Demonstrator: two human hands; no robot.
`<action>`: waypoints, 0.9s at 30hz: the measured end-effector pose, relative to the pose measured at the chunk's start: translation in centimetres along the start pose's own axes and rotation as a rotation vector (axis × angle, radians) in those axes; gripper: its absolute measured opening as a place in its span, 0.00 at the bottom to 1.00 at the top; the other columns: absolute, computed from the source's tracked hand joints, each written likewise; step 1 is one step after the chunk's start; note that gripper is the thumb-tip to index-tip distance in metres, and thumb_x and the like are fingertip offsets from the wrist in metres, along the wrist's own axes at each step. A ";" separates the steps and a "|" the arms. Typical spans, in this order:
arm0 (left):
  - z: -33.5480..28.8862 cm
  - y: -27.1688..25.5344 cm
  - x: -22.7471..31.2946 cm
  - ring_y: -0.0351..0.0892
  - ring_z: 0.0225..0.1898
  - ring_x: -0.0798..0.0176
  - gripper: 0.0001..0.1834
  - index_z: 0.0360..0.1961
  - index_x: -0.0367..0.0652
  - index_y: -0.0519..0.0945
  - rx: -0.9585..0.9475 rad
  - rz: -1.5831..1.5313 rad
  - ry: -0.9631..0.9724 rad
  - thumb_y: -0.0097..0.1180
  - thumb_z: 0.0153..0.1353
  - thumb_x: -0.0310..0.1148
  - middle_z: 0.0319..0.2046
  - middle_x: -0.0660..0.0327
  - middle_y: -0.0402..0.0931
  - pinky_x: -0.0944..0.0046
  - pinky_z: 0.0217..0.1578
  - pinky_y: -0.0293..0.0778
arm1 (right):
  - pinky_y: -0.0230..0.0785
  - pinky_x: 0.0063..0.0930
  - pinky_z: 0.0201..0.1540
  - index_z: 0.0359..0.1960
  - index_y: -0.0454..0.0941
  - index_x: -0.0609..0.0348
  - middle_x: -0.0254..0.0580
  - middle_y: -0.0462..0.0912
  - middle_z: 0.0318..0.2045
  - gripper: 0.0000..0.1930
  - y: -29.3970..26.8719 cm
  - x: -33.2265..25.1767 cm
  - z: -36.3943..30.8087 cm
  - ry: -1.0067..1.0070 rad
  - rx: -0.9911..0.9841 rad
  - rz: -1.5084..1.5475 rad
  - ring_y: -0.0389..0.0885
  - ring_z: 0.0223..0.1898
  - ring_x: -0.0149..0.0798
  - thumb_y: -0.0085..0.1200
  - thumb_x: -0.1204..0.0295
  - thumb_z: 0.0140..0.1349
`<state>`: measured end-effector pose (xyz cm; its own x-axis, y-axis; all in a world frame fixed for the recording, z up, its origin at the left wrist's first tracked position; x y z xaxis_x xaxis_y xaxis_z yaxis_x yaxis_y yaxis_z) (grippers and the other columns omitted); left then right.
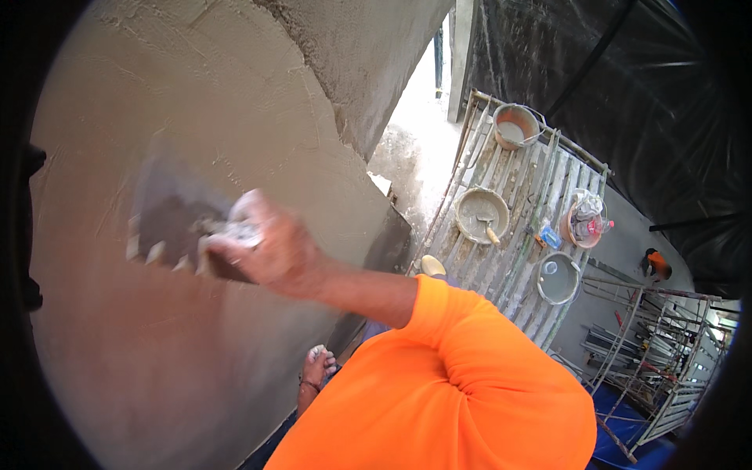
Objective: The person applies plaster to a wall using a trowel and hawk. They repeatedly scoop plaster from a bucket, transfer it to the hawk, and smooth it onto the wall surface in a construction setting.
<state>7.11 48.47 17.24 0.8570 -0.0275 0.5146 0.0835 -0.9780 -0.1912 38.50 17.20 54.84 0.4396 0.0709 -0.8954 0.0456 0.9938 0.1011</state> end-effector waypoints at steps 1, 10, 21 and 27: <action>-0.6 0.0 0.6 0.79 0.36 0.69 0.22 0.60 0.45 0.72 -0.026 -0.110 0.044 0.59 0.70 0.42 0.41 0.64 0.79 0.64 0.33 0.81 | 0.78 0.31 0.35 0.42 0.73 0.58 0.43 0.82 0.31 0.15 -1.8 3.2 -1.3 0.203 0.008 0.090 0.84 0.32 0.35 0.67 0.66 0.64; -6.7 -2.2 -6.4 0.80 0.37 0.68 0.24 0.59 0.43 0.71 0.001 0.204 -0.110 0.63 0.67 0.41 0.42 0.64 0.79 0.64 0.31 0.78 | 0.73 0.26 0.23 0.39 0.72 0.53 0.31 0.73 0.23 0.20 -10.6 31.1 -14.9 1.300 0.388 0.042 0.74 0.20 0.29 0.62 0.50 0.67; -12.5 -2.5 -9.7 0.81 0.42 0.64 0.26 0.62 0.42 0.70 0.147 0.043 -0.362 0.62 0.69 0.42 0.44 0.62 0.79 0.60 0.37 0.82 | 0.67 0.31 0.19 0.42 0.72 0.50 0.31 0.69 0.21 0.20 -8.6 45.7 -17.1 1.405 0.737 0.378 0.70 0.18 0.32 0.55 0.48 0.67; -14.9 -0.2 -11.8 0.82 0.42 0.64 0.27 0.63 0.41 0.69 0.132 0.019 -0.470 0.61 0.69 0.42 0.44 0.62 0.79 0.61 0.36 0.82 | 0.67 0.33 0.20 0.42 0.73 0.51 0.33 0.70 0.22 0.19 -6.6 54.9 -17.3 1.457 0.832 0.434 0.70 0.18 0.35 0.54 0.48 0.67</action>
<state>-10.61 45.87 23.62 0.9932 0.0812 0.0831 0.1036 -0.9429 -0.3166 46.84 16.02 -2.45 -0.5398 0.7779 -0.3218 0.7719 0.6099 0.1794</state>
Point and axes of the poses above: each hand's wrist, its own z-axis towards the middle knuckle, its own y-axis out of the palm, x = y × z, the point moved 5 cm from there along z, towards the middle knuckle
